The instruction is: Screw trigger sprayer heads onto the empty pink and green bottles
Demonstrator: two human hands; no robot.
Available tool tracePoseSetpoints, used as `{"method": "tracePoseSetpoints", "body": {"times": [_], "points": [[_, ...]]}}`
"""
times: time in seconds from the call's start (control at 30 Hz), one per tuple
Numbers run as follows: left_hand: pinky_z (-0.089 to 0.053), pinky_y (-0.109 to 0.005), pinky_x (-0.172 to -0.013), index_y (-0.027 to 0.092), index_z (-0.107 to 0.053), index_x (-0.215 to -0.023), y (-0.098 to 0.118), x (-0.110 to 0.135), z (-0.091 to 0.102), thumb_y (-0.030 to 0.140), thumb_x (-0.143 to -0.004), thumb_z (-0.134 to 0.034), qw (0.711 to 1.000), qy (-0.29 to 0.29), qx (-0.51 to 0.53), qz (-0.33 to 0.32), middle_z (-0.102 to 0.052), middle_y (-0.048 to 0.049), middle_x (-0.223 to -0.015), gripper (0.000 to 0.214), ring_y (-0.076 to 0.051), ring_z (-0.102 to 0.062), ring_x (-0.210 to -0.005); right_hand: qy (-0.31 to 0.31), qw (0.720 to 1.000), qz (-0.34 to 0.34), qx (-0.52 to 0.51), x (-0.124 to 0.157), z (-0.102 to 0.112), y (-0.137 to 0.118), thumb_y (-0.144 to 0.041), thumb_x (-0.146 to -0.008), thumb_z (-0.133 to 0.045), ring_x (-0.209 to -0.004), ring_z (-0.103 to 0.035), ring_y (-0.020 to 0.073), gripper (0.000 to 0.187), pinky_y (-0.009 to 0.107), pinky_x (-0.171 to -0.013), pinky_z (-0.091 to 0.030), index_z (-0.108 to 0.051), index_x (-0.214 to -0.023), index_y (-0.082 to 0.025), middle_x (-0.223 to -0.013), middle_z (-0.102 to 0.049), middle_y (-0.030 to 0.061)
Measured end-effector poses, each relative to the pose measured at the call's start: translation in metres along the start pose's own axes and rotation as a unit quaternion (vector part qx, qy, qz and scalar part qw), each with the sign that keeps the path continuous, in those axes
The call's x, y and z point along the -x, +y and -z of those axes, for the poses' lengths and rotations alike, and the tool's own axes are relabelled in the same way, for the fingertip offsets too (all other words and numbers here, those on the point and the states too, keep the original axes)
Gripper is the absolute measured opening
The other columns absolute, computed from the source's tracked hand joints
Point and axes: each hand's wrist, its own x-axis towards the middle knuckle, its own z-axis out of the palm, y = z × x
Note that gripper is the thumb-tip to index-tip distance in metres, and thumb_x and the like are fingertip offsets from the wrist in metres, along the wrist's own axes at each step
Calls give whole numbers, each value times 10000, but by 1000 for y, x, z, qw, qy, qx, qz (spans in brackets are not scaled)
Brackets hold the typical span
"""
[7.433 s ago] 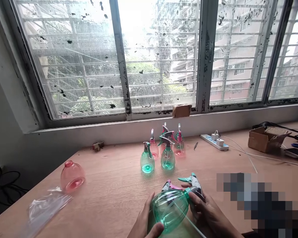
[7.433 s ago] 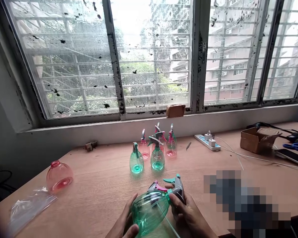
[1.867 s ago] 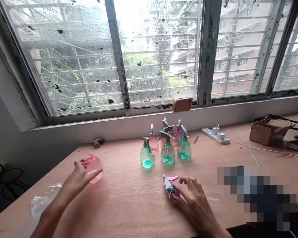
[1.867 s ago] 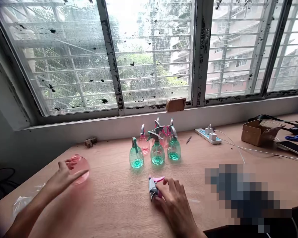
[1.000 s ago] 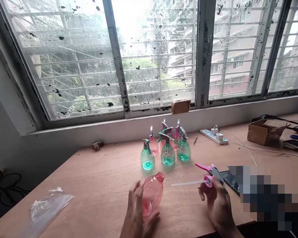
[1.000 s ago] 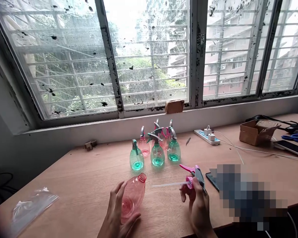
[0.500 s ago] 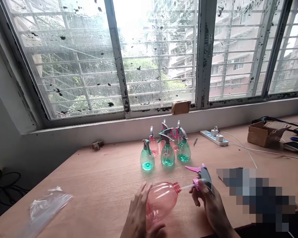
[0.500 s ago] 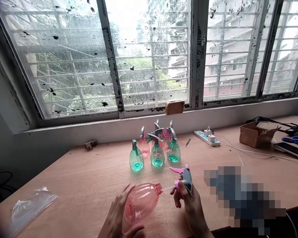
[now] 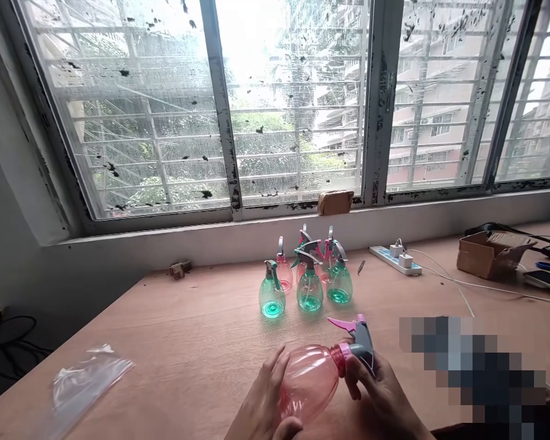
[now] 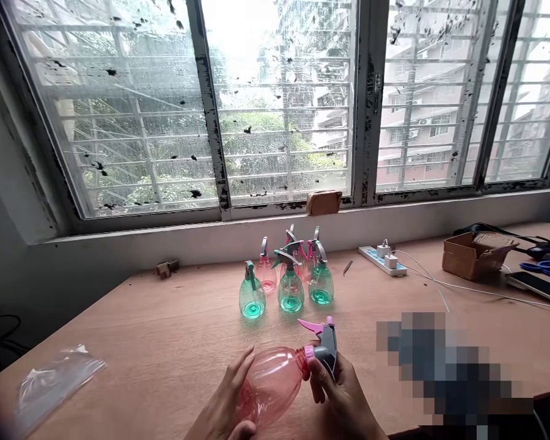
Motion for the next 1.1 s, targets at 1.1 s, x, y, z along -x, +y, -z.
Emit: {"method": "tracePoseSetpoints", "body": {"times": [1.1], "points": [[-386, -483, -1183, 242, -393, -1488, -4, 0, 9, 575, -973, -494, 944, 25, 275, 181, -507, -147, -1531, 622, -331, -480, -1412, -3, 999, -18, 31, 1, -5, -1, -588, -797, -740, -498, -458, 134, 490, 258, -487, -419, -634, -1028, -169, -553, -480, -65]]}}
